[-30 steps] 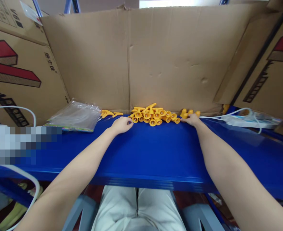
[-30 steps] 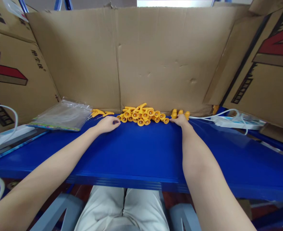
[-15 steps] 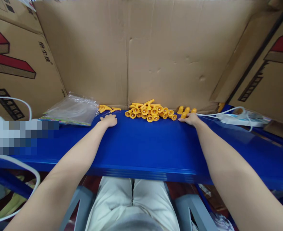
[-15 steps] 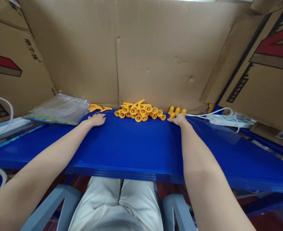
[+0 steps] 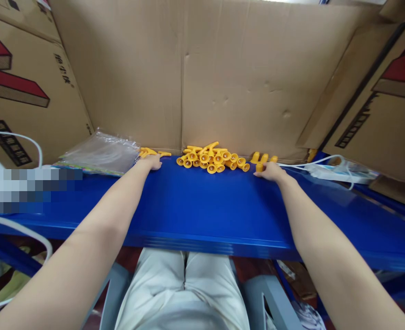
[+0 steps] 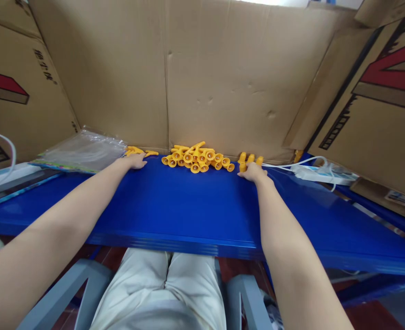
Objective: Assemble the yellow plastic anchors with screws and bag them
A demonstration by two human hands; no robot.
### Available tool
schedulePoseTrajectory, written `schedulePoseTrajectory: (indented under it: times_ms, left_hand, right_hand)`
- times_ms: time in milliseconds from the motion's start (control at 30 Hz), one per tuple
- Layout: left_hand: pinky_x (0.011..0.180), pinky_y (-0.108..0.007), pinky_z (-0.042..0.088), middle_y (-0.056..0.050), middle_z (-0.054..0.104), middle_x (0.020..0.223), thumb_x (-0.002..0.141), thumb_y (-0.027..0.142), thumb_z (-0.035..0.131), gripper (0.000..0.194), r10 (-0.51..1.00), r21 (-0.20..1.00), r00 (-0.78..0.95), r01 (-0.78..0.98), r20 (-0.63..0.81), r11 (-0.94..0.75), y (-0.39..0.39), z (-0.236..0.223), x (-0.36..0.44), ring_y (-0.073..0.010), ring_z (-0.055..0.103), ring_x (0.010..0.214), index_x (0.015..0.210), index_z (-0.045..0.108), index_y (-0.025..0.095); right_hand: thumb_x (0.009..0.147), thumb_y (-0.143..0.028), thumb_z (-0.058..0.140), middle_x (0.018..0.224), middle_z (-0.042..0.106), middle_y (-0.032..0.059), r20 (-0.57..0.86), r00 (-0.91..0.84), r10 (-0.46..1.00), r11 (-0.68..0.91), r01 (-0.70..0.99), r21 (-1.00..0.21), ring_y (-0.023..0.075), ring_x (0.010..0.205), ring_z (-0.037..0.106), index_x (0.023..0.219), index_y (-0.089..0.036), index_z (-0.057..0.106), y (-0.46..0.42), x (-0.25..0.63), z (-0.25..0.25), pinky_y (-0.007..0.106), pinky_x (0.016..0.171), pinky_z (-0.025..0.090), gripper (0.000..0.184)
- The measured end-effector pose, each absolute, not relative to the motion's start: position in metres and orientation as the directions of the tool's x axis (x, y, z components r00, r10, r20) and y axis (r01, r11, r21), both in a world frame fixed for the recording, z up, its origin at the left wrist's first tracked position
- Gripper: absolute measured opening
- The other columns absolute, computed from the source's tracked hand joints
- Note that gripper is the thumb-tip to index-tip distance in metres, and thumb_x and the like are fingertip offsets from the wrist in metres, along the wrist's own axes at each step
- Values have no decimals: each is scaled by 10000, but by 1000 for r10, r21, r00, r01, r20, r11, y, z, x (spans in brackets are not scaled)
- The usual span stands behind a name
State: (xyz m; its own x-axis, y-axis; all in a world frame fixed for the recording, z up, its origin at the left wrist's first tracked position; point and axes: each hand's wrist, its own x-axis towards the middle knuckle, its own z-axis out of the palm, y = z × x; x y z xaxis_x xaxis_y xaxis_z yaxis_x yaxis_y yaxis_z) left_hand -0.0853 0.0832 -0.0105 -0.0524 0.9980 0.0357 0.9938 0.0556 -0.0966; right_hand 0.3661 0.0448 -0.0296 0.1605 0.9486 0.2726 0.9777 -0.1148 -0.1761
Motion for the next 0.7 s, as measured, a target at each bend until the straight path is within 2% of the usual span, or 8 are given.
schedulePoseTrajectory:
  times_ms: [100,233,333,467,567,633,700]
  left_hand:
    - [974,-402,392,-166,531,1342,843,266,457,497,995,-117,-15,993,102,27,84,-10,-84,-310,483,1243,1329,492,171]
    - [926,-417,426,-152,608,1245,796,175,459,435,978,-108,-21,993,207,44,78,-11,-73,-311,549,1162,1211,589,169]
    - [900,-388,451,-127,633,1206,804,188,450,396,963,-45,-36,998,268,50,76,-7,-64,-289,576,1123,1164,614,189]
    - [902,-326,457,-87,632,1204,823,202,438,375,915,87,-45,996,401,11,78,13,-59,-238,581,1104,1159,604,212]
    - [898,-325,456,-91,640,1171,829,214,427,384,862,161,-33,985,506,-57,79,37,-57,-232,583,1081,1182,577,200]
    - [888,-327,457,-89,651,1132,814,225,449,397,840,180,-22,980,543,-90,78,53,-57,-234,588,1054,1192,566,197]
    - [885,-315,454,-73,669,1066,782,223,479,386,844,147,43,979,535,-143,75,67,-56,-225,600,1010,1150,593,190]
  right_hand:
    - [751,-406,660,1062,634,140,194,193,962,-165,975,-148,350,1063,581,1020,-186,609,43,361,-27,512,836,453,351]
    - [792,-401,610,1125,609,158,177,181,967,-158,978,-135,349,1109,555,1126,-175,565,39,356,-25,498,858,447,406]
    - [810,-390,593,1156,592,169,164,192,968,-167,974,-152,343,1125,546,1183,-161,533,37,355,-24,478,879,440,441]
    - [798,-374,611,1135,591,168,155,187,970,-159,971,-177,347,1104,552,1146,-163,554,39,356,-26,464,881,438,410]
    - [781,-360,625,1100,601,172,166,176,970,-144,971,-189,353,1068,567,1104,-158,568,43,359,-28,456,856,448,386]
    - [777,-351,622,1065,611,170,177,155,972,-120,974,-193,352,1035,582,1090,-152,568,46,361,-30,456,828,458,375]
    - [777,-350,616,1032,618,166,188,144,971,-107,975,-194,353,1007,592,1082,-145,567,47,362,-31,462,807,462,371]
